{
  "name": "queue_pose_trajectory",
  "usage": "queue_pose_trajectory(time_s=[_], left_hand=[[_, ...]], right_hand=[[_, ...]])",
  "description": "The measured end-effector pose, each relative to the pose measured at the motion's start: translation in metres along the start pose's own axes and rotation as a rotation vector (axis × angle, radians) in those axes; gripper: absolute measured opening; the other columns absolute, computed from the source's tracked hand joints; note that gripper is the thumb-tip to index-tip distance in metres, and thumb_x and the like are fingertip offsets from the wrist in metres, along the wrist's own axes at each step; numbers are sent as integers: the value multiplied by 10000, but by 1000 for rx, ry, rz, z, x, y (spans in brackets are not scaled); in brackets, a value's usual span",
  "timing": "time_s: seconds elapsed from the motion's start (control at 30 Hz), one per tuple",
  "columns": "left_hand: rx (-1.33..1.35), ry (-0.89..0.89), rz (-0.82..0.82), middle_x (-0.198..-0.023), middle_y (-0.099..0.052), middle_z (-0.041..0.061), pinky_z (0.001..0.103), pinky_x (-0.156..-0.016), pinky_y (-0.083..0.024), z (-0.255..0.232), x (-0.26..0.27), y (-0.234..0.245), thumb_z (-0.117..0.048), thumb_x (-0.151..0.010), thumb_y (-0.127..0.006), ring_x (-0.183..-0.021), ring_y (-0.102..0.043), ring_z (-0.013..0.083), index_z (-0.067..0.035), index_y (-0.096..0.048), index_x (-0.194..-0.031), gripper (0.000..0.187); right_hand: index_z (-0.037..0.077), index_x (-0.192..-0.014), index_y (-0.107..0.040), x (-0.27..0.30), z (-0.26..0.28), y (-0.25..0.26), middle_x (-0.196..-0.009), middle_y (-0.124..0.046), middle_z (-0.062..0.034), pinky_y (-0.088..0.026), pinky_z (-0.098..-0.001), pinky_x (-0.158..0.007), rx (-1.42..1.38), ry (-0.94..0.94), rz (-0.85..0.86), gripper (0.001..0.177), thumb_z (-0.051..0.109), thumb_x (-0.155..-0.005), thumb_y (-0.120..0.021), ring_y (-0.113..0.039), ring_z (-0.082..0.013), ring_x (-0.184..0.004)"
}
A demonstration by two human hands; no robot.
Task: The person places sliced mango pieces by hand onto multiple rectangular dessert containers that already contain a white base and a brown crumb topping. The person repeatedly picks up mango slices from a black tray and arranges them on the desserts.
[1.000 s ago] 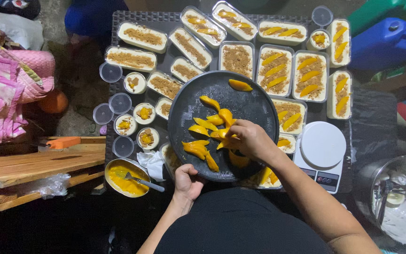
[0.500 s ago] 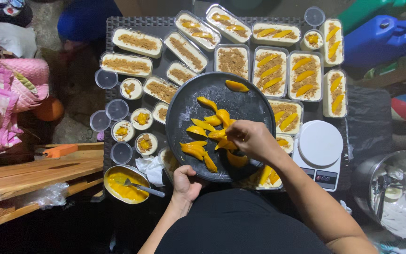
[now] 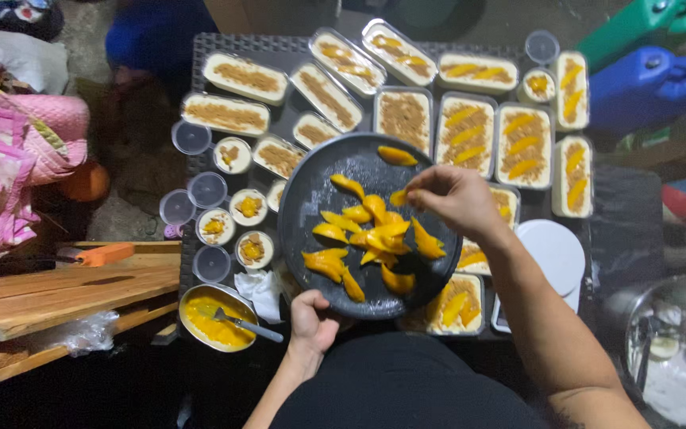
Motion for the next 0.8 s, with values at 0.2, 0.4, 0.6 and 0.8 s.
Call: queue_pose_trajectory(time_s=[0.2,0.4,0.6,0.8], left_hand=[[31,-24,-88,-894,-643,142,490,-930,-509,-7,-6,47,-22,-616,-468,-908,-621,337,43,-605,-851,280],[78,49,-126,-796,-653,129,482,-869,-543,-7,-21,70,-46,-594,-501,-809,-633,336,13,-601,-761,203],[67,108,-117,-816,-678,123,432,-897,-521,-23,-26,56,-27,-558,-481,-840,-644,308,36,-633,-785,280],[108,116,-130,-800,-666,109,429,-914,-514,-32,-36,61,3,-584,-491,-847,-640,304,10,-614,-747,204]], right_hand=[[-2,-936,-707,-91,30,0,-831,-754,-63,-599,-241,-671,311,66,-60,144,82,-820,-719,-737,-92,-740],[5,-879,-753,-210,29,-54,-761,-726,-87,-547,-298,-594,474,92,-57,152,101,-763,-775,-684,-151,-649],[22,-826,-726,-288,11,-99,-728,-727,-63,-559,-255,-571,317,43,-153,96,81,-751,-739,-700,-100,-619],[6,-823,-696,-320,2,-123,-717,-723,-73,-544,-264,-549,193,33,-187,78,47,-758,-707,-688,-109,-602]])
Point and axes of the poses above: each hand's wrist, its own x-axis away from the middle knuckle, its own y-axis out of the back of the hand, z = x × y, the point moved 2 cm from there along -x, towards the middle knuckle
